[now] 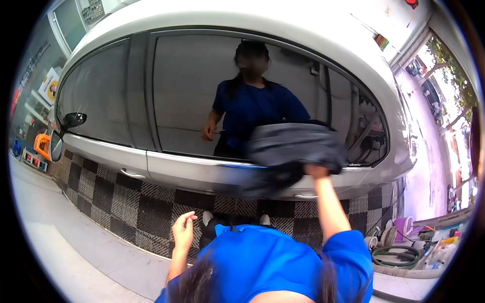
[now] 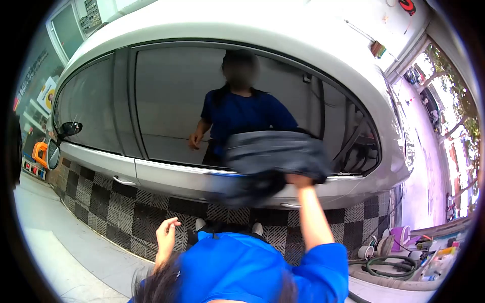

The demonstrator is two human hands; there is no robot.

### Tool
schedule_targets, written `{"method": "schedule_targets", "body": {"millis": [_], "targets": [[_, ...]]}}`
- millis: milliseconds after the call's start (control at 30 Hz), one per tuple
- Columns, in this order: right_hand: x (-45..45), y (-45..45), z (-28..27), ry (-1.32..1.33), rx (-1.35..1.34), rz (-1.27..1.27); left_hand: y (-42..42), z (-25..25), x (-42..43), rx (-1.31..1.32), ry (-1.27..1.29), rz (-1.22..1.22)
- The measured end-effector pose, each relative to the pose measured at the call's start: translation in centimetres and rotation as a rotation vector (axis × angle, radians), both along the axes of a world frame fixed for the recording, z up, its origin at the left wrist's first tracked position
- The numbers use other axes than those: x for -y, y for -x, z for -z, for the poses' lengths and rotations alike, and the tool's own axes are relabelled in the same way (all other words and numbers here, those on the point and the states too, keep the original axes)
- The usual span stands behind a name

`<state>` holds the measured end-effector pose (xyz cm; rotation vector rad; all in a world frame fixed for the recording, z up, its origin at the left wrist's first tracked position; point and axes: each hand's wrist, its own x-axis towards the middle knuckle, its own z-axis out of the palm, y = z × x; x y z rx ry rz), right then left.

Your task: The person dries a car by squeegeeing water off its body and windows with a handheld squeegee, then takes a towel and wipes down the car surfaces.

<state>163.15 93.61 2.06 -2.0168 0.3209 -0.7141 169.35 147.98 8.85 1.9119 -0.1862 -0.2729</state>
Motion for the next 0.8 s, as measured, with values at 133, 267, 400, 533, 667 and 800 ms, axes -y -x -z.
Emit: {"method": "schedule_targets", "body": {"millis": [133,267,400,533,667,800], "targets": [[2.2,6.5,-1.6,0.689,-0.271,0.395,2.7,1.3,-1.7,0.077,0.033,-0.078],[-18.7,-8.7,-6.5,0.729,-0.33,0.029,2.9,-1.5,-3.1,0.051,0.133,-0.145],[-36.1,-22.1,-10.5,0.469,-0.257,-0.369,1.0,-5.7,-2.1,0.095,0.255,-0.114],[-43.3,-25.2,-9.9,-0.022,-0.206,-0.481,-0.2,-9.6,2.1,0.203,0.251,0.098],[-36.0,-20.6,-5.2,0.3,-0.194,-0.659,-0.8,-8.5,2.4,0.136,0.185,0.372],[-18.9,-2.2,-7.3,0.425,-0.259,0.022,-0.3,-4.8,0.2,-0.157,0.16,0.189]]}}
